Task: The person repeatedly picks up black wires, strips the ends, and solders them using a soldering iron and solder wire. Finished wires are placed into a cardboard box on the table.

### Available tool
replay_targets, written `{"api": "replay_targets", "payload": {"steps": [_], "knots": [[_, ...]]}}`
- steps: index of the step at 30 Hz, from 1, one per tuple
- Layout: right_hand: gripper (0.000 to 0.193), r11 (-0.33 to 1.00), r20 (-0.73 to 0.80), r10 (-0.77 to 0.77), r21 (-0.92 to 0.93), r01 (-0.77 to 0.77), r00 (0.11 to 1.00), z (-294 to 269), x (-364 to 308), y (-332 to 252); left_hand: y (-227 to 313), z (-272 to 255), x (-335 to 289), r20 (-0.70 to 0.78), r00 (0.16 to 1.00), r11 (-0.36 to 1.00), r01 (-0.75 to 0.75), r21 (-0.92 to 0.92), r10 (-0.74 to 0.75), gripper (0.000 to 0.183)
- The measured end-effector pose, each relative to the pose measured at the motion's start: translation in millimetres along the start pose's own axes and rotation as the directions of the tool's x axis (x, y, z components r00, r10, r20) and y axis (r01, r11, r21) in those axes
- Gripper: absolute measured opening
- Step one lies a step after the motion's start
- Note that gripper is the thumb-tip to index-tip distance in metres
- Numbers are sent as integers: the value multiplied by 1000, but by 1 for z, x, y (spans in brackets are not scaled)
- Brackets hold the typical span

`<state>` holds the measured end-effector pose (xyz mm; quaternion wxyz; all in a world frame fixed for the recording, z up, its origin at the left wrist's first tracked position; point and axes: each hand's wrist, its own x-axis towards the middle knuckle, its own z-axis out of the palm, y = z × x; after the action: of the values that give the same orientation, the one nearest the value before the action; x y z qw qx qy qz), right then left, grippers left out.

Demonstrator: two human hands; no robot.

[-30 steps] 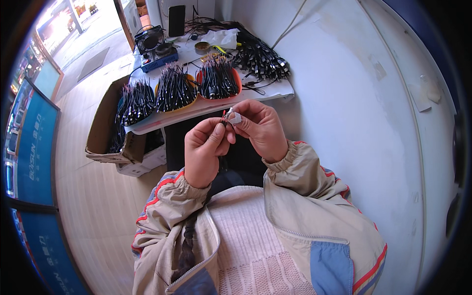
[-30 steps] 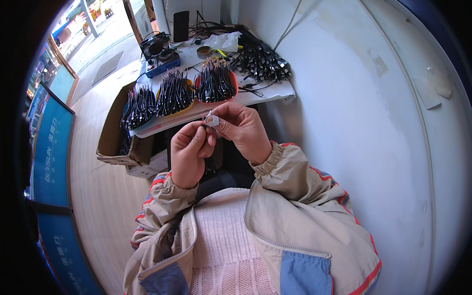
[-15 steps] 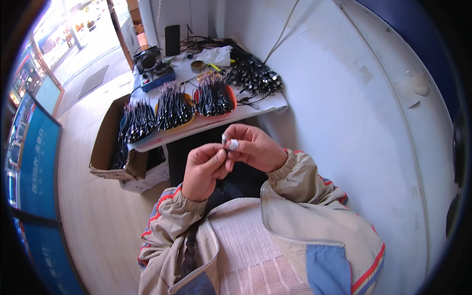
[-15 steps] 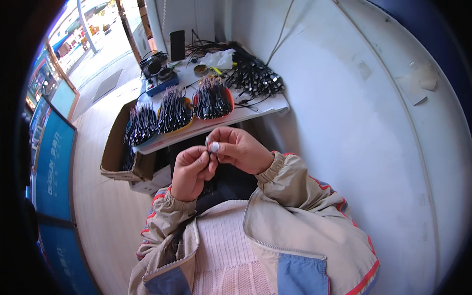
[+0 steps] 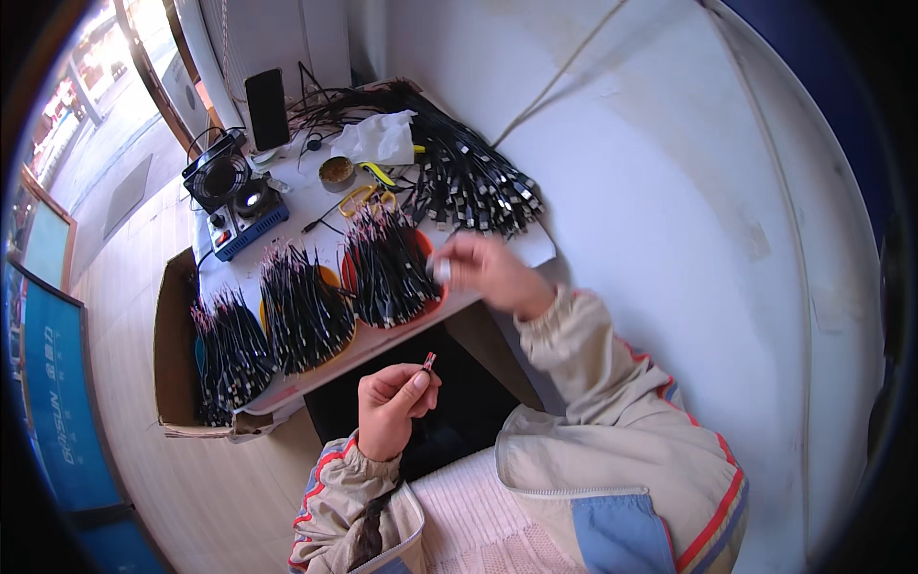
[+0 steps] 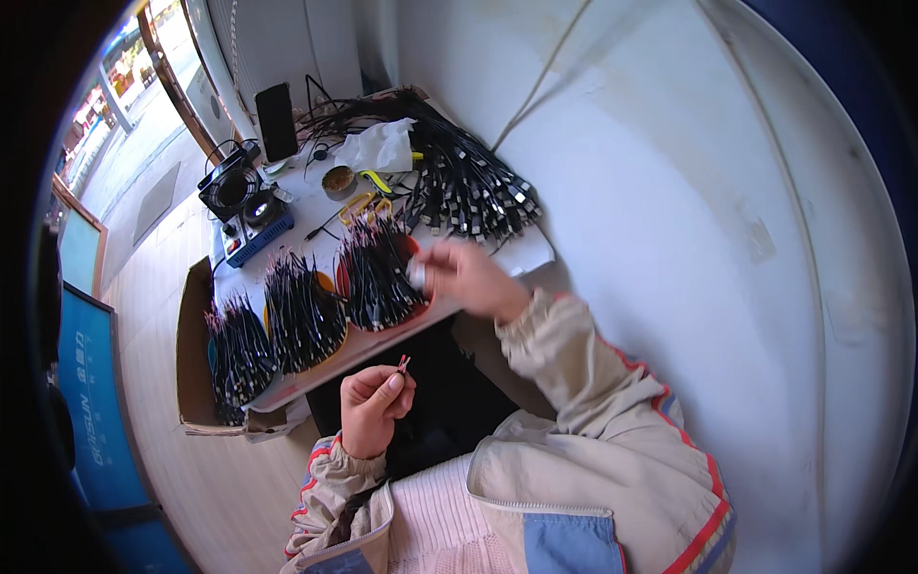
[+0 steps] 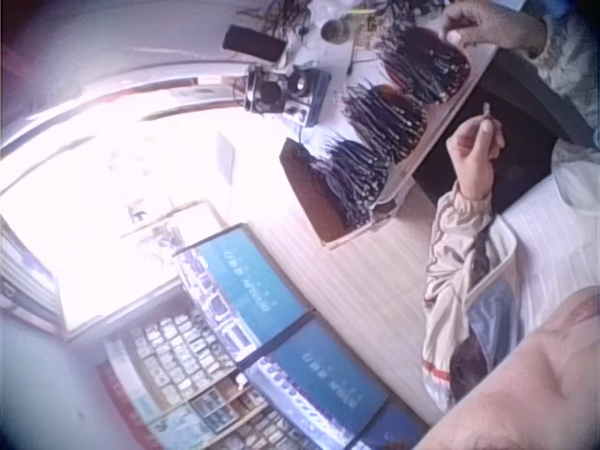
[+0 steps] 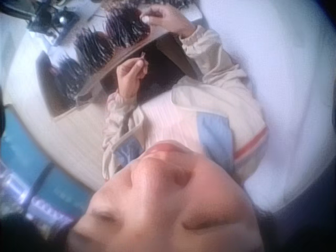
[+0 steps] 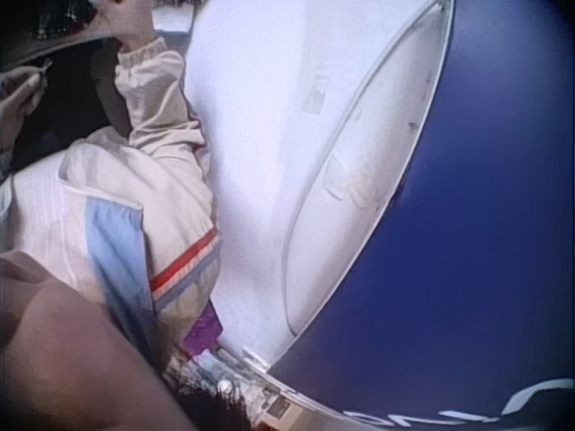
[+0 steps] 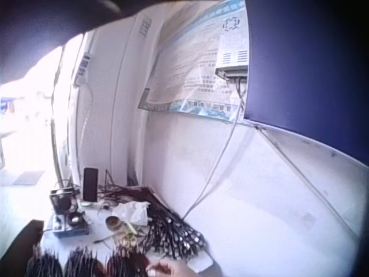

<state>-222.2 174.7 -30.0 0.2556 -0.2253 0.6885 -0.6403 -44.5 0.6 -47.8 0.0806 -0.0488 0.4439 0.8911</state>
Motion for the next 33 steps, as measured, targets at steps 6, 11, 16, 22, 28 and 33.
{"api": "replay_targets", "payload": {"steps": [6,11,16,22,28,33], "knots": [[54,456,-151,-498,-883,110,854,-89,200,-17,23,-9,19,72,993,996,88,19,-90,17],[35,99,94,-144,-989,109,985,-79,274,0,33,-12,24,31,990,989,133,69,-135,18],[18,563,-264,-492,-823,72,829,-64,300,-7,34,-18,22,-3,994,992,114,53,-113,18],[27,803,-236,-469,-515,300,851,-37,348,-18,33,-23,20,-21,994,994,103,21,-103,18],[29,476,54,-351,-849,228,935,11,370,13,37,-25,14,-84,994,996,74,54,-70,18],[35,496,162,-531,-736,461,831,-28,329,-8,41,-29,11,-94,995,998,36,47,-31,18]]}}
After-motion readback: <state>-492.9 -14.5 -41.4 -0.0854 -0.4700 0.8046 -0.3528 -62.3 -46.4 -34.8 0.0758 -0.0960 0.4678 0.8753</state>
